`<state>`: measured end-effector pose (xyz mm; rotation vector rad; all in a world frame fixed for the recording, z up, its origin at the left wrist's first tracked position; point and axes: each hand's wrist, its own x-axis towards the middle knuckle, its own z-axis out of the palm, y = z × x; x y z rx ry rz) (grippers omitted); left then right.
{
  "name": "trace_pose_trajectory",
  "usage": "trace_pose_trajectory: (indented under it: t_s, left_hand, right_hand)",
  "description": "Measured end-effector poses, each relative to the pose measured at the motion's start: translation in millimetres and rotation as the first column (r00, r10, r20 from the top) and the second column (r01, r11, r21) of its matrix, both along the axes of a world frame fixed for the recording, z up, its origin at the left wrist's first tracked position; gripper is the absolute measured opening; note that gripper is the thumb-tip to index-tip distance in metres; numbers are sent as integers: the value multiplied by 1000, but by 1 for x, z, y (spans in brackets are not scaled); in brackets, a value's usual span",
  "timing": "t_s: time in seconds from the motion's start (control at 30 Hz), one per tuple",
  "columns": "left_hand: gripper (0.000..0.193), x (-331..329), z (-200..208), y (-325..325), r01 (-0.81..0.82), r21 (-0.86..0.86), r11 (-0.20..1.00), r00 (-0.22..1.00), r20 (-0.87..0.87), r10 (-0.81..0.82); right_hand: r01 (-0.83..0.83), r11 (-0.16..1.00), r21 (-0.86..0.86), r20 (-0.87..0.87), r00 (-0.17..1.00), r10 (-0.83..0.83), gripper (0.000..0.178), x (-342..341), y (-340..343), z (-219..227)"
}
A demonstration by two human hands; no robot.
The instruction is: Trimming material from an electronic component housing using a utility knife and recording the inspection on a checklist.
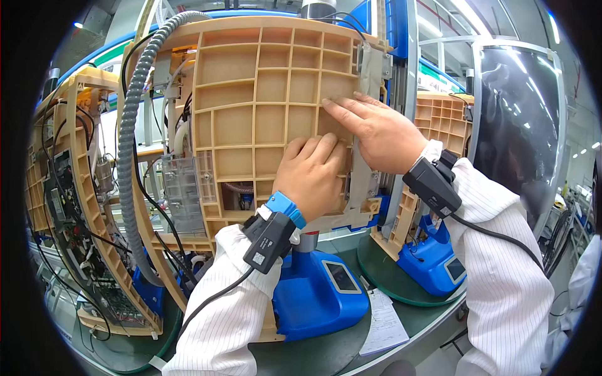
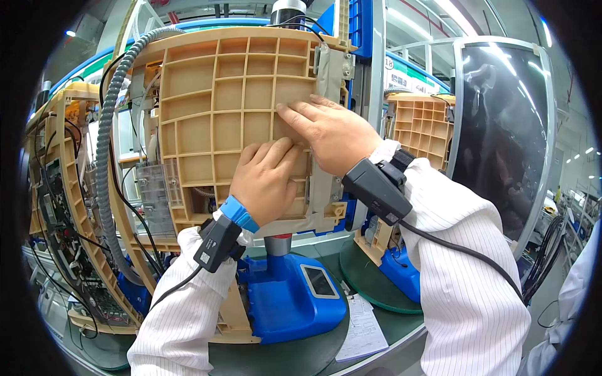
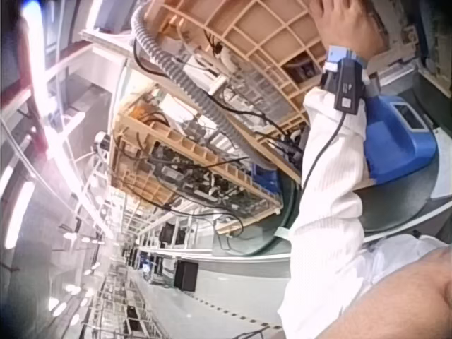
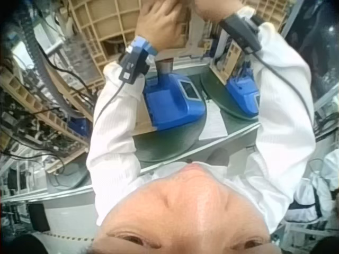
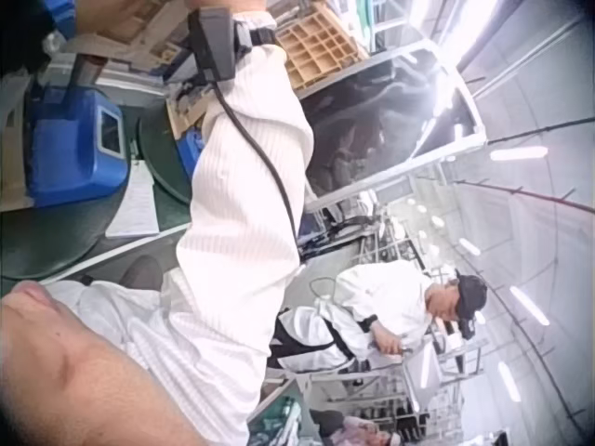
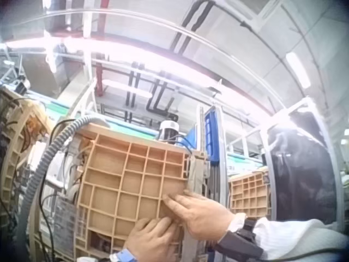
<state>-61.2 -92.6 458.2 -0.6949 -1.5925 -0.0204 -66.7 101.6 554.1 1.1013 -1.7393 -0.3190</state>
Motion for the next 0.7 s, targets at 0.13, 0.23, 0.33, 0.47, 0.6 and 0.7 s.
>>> trace_pose_trajectory:
  t_s: [0.13, 0.23, 0.33, 0.47, 0.6, 0.7]
  left_hand:
    - [56, 0, -2, -3, -7, 4, 1000, 1000, 8, 7]
    - [57, 2, -1, -2, 12, 2, 1000, 1000, -14, -12]
    - [57, 3, -4, -7, 0, 9, 1000, 1000, -2, 0]
    - [58, 2, -2, -2, 45, 8, 999, 999, -20, -44]
    - [59, 3, -4, -8, 29, 2, 1000, 999, -12, -29]
    - [59, 1, -4, -9, 21, 0, 1000, 1000, -8, -21]
  right_hand:
    - [-108, 994, -32, -156, 983, 102, 62, -2, 1, -7]
    - [-17, 991, -136, -283, 959, -22, 61, 1, 9, -6]
    - [-16, 980, -200, -246, 969, -34, 58, -13, 5, -12]
    - [-16, 960, -281, -301, 951, -72, 59, -24, 3, -21]
    - [-18, 951, -309, -287, 955, -75, 61, -20, -13, -25]
    - [41, 943, -329, -311, 939, -150, 62, -23, -17, -28]
